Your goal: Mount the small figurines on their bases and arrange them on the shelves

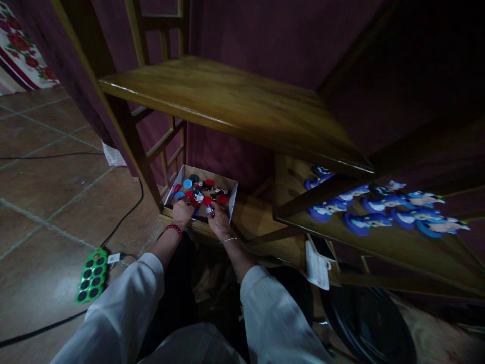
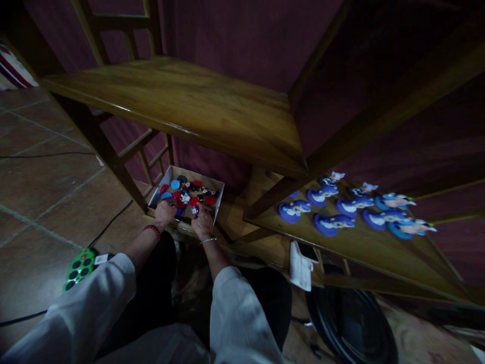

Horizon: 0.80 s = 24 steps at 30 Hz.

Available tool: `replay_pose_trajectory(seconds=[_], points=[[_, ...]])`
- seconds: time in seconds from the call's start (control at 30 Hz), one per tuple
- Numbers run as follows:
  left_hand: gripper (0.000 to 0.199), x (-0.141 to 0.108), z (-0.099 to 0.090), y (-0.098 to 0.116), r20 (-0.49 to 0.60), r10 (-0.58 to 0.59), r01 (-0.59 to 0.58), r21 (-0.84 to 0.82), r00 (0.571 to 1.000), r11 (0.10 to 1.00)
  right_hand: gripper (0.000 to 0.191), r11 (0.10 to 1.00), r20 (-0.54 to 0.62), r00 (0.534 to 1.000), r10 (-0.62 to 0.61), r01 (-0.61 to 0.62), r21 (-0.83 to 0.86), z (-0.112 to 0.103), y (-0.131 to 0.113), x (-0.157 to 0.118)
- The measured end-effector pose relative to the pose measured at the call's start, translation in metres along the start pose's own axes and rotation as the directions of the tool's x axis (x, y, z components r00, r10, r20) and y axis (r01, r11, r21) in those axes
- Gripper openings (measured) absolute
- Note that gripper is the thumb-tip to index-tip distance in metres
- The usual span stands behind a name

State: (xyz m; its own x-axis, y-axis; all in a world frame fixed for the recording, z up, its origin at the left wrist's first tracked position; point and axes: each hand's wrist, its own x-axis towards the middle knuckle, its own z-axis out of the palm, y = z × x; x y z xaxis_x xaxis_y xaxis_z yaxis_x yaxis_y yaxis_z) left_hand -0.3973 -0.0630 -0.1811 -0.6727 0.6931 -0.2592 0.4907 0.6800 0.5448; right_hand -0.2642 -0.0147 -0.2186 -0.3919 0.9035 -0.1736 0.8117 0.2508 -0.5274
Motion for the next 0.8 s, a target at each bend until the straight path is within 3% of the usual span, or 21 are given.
replay_pose_trajectory(seconds=[0.17,0.43,0.8], points=[[0.03,0.0,0.002,0.001,0.014,0.066,-0.067,0.079,0.998,0.995,0.042,0.999,0.067,0.997,-0.024,0.027,-0.046,-0.005,-0.004,-0.002],[0.031,-0.002,0.006,0.006,0.117,0.199,-0.219,0.186,0.973,0.958,0.03,0.999,0.071,0.997,-0.004,0.008,-0.054,0.0,0.0,-0.004],[0.037,-0.005,0.008,0.013,0.148,0.292,-0.32,0.227,0.945,0.92,0.033,0.997,0.086,0.995,-0.056,0.06,-0.051,-0.011,-0.005,-0.011]])
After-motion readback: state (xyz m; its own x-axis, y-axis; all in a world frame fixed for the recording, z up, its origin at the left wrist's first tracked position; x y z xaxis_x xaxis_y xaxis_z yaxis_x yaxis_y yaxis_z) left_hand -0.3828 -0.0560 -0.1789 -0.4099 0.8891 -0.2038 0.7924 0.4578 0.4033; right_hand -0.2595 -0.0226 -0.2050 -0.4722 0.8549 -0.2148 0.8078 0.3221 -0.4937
